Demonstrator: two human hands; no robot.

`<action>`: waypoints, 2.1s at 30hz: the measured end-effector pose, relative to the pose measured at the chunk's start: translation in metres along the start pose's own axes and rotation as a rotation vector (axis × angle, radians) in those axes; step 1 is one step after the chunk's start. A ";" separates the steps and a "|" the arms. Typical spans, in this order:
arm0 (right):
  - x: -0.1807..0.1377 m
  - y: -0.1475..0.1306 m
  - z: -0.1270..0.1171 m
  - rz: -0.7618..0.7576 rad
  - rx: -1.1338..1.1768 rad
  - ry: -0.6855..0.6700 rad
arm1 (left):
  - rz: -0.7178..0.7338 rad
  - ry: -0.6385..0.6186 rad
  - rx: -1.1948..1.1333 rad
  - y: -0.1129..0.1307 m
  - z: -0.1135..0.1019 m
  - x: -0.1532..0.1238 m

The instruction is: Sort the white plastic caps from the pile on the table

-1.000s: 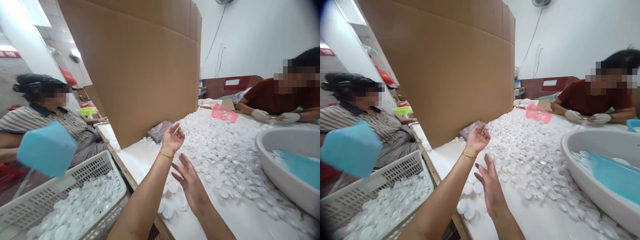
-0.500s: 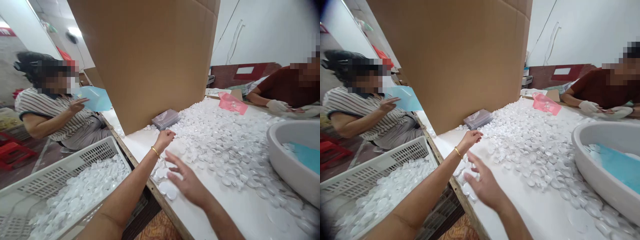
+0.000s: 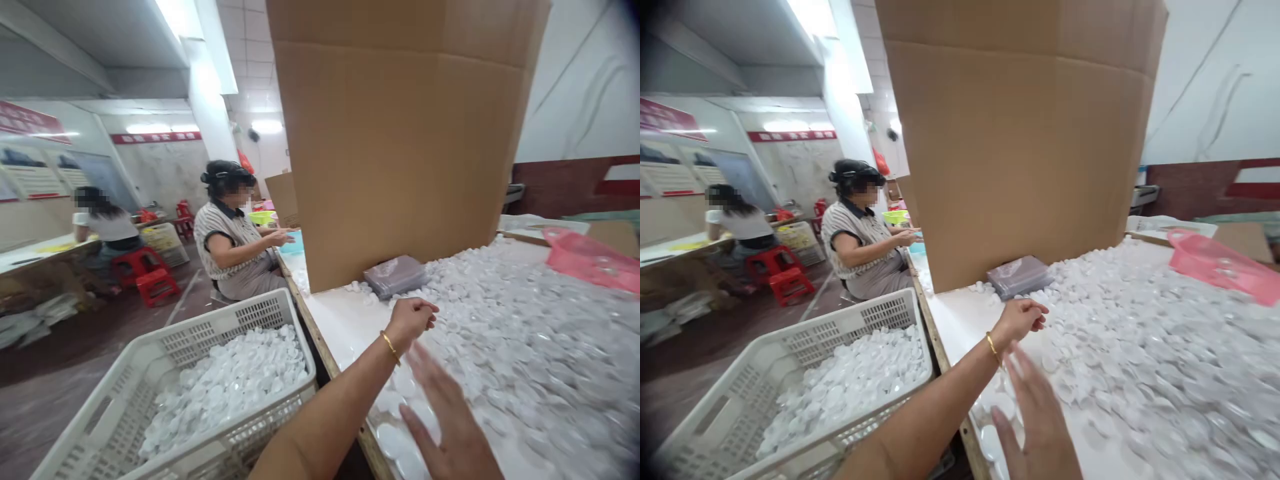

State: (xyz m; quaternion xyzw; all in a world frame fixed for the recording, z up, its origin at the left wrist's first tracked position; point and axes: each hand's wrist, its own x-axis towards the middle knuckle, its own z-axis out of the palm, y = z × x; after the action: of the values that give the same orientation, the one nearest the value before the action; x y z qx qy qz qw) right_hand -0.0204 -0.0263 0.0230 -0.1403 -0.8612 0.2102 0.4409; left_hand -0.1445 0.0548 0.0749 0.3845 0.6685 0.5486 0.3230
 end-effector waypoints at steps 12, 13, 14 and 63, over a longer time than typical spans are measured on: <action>0.003 0.029 -0.053 0.574 0.107 -0.030 | 0.147 -0.132 0.699 -0.064 -0.093 0.007; -0.002 0.029 -0.049 0.551 0.075 -0.114 | 0.186 -0.164 0.735 -0.070 -0.096 0.005; -0.008 0.028 -0.045 0.518 0.034 -0.204 | 0.229 -0.202 0.760 -0.074 -0.096 0.001; -0.039 0.033 0.020 0.330 -0.341 -0.454 | 0.500 -0.591 1.071 -0.116 -0.133 -0.035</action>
State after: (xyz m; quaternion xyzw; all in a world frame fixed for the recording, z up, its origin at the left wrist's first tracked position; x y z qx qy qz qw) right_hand -0.0131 -0.0188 -0.0306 -0.2993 -0.9260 0.1576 0.1679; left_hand -0.2589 -0.0524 -0.0139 0.7699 0.6228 0.0703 0.1199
